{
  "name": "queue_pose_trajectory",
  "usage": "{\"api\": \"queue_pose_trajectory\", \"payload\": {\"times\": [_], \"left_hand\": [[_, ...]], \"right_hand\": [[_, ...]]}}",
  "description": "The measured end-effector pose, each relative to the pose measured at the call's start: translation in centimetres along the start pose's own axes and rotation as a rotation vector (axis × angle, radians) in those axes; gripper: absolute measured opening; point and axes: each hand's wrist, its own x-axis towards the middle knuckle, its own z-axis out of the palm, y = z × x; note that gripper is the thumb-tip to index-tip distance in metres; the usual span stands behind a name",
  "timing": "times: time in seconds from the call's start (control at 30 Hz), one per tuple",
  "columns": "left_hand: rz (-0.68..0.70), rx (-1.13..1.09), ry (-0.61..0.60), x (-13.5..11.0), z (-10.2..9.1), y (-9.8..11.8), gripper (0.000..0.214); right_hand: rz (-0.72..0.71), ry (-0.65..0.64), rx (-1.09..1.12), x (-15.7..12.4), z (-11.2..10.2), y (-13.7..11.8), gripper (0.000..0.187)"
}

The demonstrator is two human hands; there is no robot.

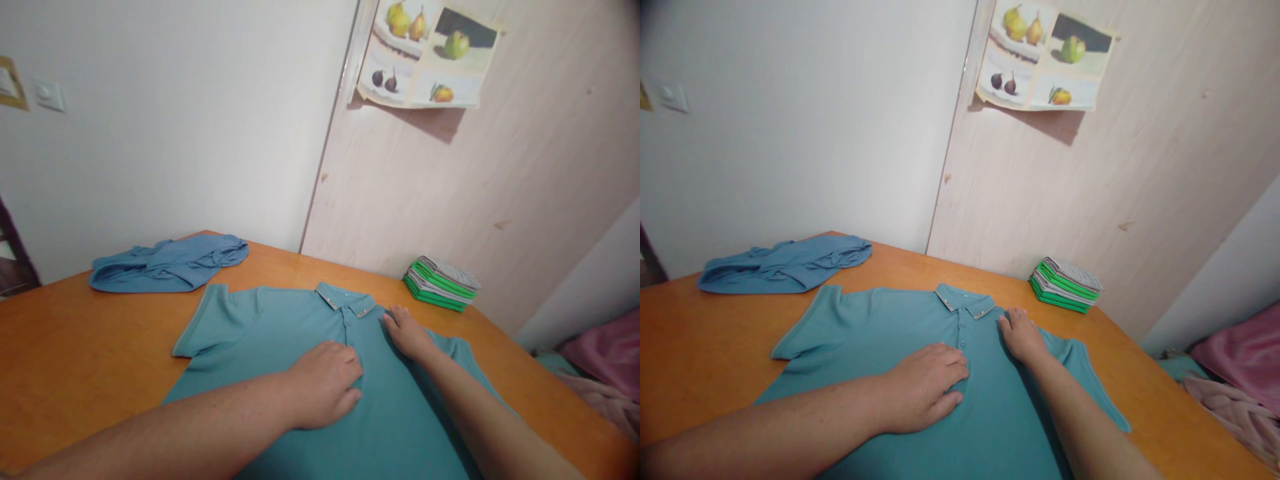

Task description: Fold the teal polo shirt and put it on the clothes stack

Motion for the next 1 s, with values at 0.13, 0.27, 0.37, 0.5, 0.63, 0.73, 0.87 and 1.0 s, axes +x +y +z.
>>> {"api": "queue_pose_trajectory", "payload": {"times": [0.13,0.27,0.37,0.5,0.63,0.73,0.87,1.0], "left_hand": [[-0.007,-0.001,-0.008,0.0,-0.1,0.0,0.016],[-0.012,-0.001,-0.008,0.0,0.0,0.0,0.017],[-0.020,0.001,-0.007,0.0,0.0,0.1,0.017],[-0.027,0.012,-0.004,0.0,0.1,0.1,0.017],[-0.028,0.018,-0.018,0.0,0.1,0.1,0.018],[-0.032,0.011,-0.028,0.0,0.0,0.1,0.019],[-0.030,-0.035,-0.021,-0.1,-0.3,-0.2,0.022],[-0.144,-0.036,0.093,0.0,-0.6,-1.3,0.024]], "right_hand": [[-0.052,-0.056,-0.040,0.1,-0.1,-1.3,0.065],[-0.033,-0.068,-0.040,0.5,-0.8,-2.9,0.062],[-0.089,-0.031,0.012,0.9,-0.8,-4.2,0.068],[-0.107,-0.100,0.013,1.0,0.1,-5.2,0.076],[-0.055,-0.114,-0.034,0.6,0.6,-5.5,0.077],[-0.078,-0.086,-0.046,0.4,0.6,-5.6,0.078],[-0.107,-0.157,-0.030,0.2,0.6,-5.7,0.081],[-0.097,-0.150,-0.028,0.1,0.7,-5.8,0.082]]}}
